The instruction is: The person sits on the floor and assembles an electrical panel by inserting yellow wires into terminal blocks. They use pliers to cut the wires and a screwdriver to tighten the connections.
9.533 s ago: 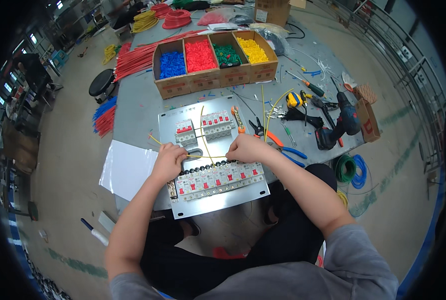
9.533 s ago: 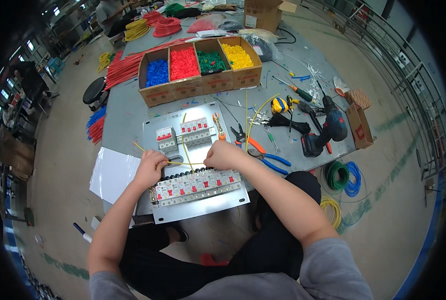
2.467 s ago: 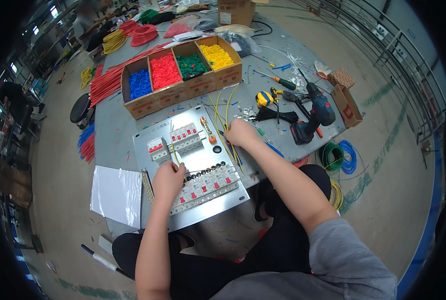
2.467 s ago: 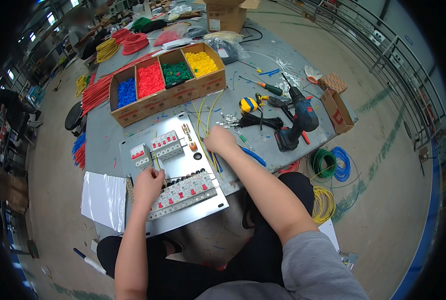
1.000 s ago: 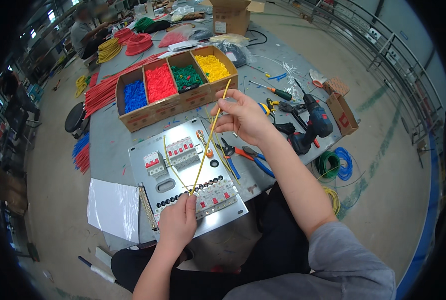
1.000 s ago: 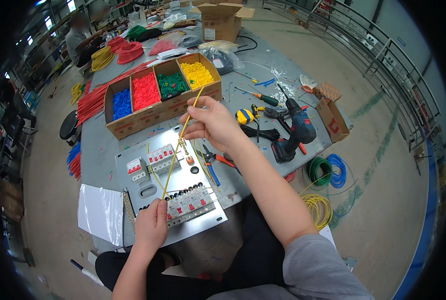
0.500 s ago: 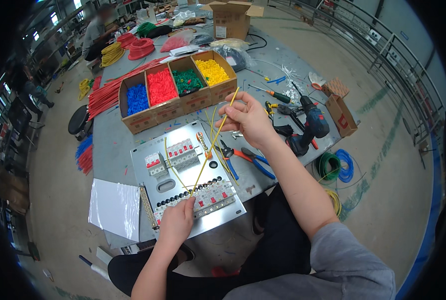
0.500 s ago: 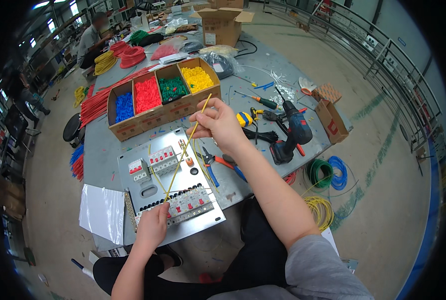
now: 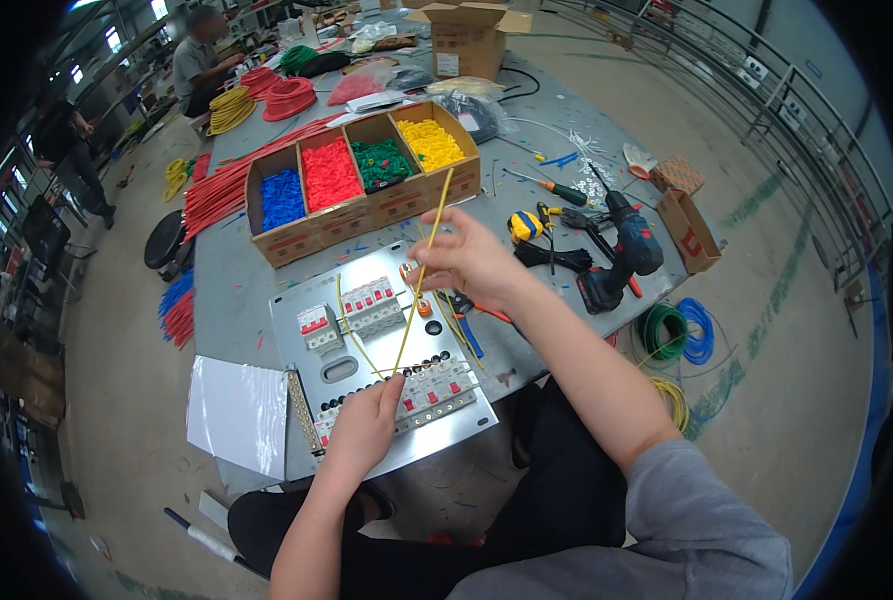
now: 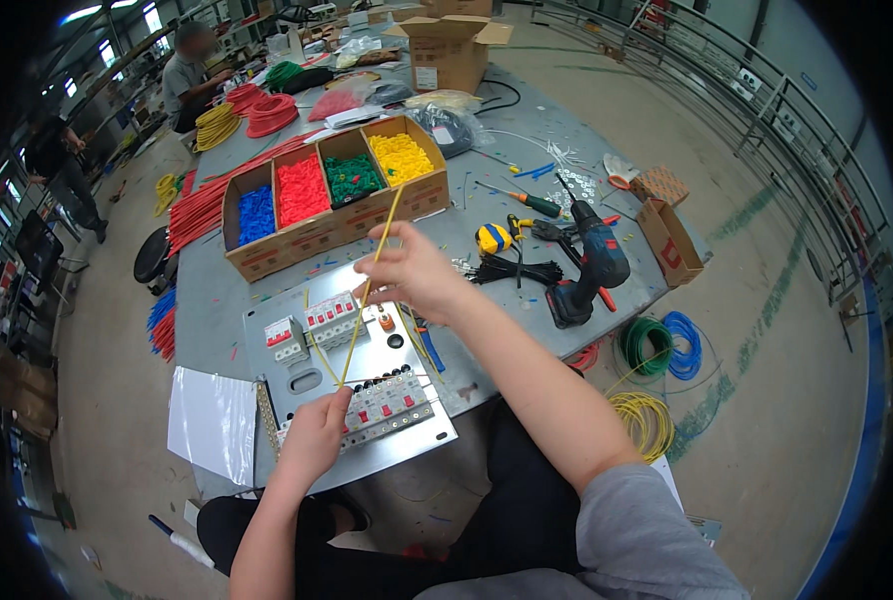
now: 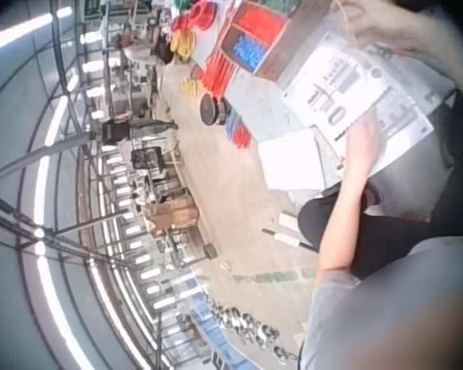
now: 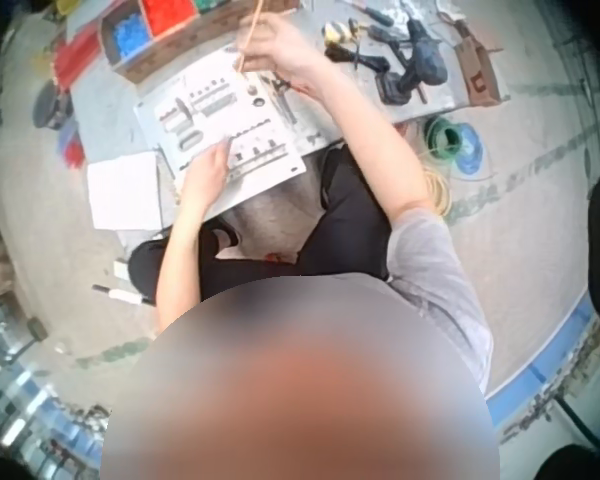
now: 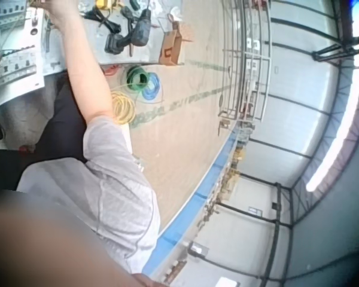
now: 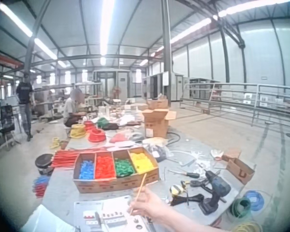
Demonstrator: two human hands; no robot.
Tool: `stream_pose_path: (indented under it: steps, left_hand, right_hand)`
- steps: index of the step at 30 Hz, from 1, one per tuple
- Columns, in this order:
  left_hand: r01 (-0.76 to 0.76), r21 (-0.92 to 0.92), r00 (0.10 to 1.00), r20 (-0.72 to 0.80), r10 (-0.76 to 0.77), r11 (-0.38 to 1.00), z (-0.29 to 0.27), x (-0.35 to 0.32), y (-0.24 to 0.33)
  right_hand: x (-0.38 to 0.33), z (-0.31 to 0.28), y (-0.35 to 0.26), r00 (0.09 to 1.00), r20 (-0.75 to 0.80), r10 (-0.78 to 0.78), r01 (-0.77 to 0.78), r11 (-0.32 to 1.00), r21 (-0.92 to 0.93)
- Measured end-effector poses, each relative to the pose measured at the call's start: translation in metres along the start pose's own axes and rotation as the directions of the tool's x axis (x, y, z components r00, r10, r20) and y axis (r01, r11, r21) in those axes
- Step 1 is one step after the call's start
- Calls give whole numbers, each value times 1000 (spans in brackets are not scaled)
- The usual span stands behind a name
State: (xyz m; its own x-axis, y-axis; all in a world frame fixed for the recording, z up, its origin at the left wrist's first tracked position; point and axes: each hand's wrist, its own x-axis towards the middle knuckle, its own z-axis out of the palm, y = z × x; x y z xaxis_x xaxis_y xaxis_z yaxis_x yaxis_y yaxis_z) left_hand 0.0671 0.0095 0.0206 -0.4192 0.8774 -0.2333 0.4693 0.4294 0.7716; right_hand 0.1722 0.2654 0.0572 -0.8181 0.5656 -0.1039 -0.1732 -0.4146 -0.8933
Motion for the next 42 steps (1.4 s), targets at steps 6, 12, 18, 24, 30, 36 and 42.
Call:
stream_pose_path:
  steps: [6, 12, 18, 24, 30, 36, 42]
  left_hand:
    - [24, 22, 1000, -21, -23, 999, -8, 9, 13]
    - [76, -16, 997, 12, -75, 997, -9, 16, 12]
    - [-62, -120, 996, -73, 53, 991, -5, 11, 0]
    - [-161, 15, 974, -161, 162, 987, -3, 8, 5]
    - [-198, 130, 951, -214, 222, 972, -5, 11, 9]
    - [-257, 87, 929, -251, 271, 962, -12, 12, 16]
    - [-302, 118, 886, -332, 324, 946, -10, 20, 12]
  right_hand:
    - [-1, 14, 4, 999, 24, -33, 35, 994, -103]
    - [3, 19, 6, 996, 39, -77, 82, 984, -156]
    - [-2, 22, 15, 998, 58, 21, -16, 997, -77]
    - [3, -5, 3, 993, -74, -87, 94, 992, 90]
    - [-3, 8, 15, 1000, -10, 12, -12, 997, 70]
    - [2, 1, 13, 995, -89, -48, 62, 985, 160]
    - [-1, 14, 6, 968, -100, -228, 236, 969, 76]
